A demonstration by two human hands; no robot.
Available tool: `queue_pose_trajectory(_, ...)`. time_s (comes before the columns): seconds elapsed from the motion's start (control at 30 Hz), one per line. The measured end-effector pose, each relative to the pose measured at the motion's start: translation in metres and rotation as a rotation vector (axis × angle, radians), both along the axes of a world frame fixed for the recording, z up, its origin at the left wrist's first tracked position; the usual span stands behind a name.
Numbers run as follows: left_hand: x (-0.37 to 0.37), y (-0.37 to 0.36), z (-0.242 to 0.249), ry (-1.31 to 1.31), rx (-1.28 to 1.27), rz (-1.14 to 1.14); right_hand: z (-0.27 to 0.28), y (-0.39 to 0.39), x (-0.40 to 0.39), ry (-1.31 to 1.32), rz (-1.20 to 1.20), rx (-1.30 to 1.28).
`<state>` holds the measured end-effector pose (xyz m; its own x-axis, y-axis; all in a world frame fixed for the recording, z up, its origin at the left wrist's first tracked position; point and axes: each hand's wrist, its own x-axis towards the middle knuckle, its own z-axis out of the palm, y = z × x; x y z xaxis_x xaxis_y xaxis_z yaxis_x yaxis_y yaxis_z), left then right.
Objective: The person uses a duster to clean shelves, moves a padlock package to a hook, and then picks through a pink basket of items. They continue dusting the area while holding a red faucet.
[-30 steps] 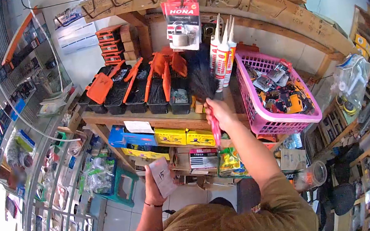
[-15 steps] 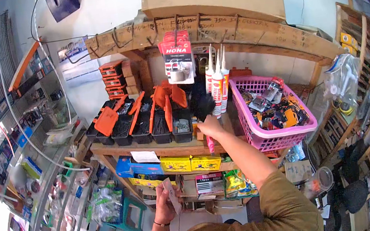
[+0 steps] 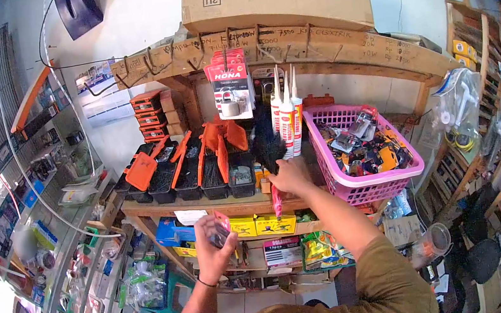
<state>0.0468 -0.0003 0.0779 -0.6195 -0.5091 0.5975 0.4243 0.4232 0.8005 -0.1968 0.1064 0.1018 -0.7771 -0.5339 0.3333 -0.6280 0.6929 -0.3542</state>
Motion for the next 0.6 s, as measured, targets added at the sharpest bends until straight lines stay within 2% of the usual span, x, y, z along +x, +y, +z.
queue_pose_trajectory(0.07,0.0,0.005,0.028,0.014,-0.023,0.034,-0.008,0.004,-0.011,0.053,0.036,-0.093)
queue_pose_trajectory(0.13,-0.004,0.004,0.046,0.041,-0.21,0.141,-0.003,0.007,-0.012,0.109,0.073,-0.185)
queue_pose_trajectory(0.17,-0.01,0.002,0.049,0.085,-0.166,0.112,0.01,0.011,-0.005,0.09,0.144,-0.298)
queue_pose_trajectory(0.23,-0.015,0.004,0.073,0.144,-0.288,0.184,0.034,0.015,0.012,0.085,0.3,-0.484)
queue_pose_trajectory(0.27,-0.018,0.006,0.085,0.198,-0.342,0.2,0.048,0.018,0.022,0.089,0.299,-0.484)
queue_pose_trajectory(0.33,-0.022,0.009,0.108,0.121,-0.237,0.154,0.078,0.024,0.047,-0.084,0.506,-0.683)
queue_pose_trajectory(0.37,-0.03,0.009,0.117,0.188,-0.275,0.173,0.095,0.03,0.063,-0.08,0.504,-0.683)
queue_pose_trajectory(0.43,-0.045,0.011,0.144,0.322,-0.334,0.195,0.127,0.037,0.089,-0.329,0.6,-0.754)
queue_pose_trajectory(0.47,-0.052,0.015,0.162,0.386,-0.352,0.198,0.135,0.036,0.091,-0.327,0.597,-0.753)
queue_pose_trajectory(0.53,-0.076,0.01,0.186,0.436,-0.468,0.336,0.15,0.032,0.092,-0.206,0.687,-0.876)
queue_pose_trajectory(0.6,-0.089,0.012,0.21,0.421,-0.537,0.483,0.167,0.029,0.089,-0.205,0.684,-0.87)
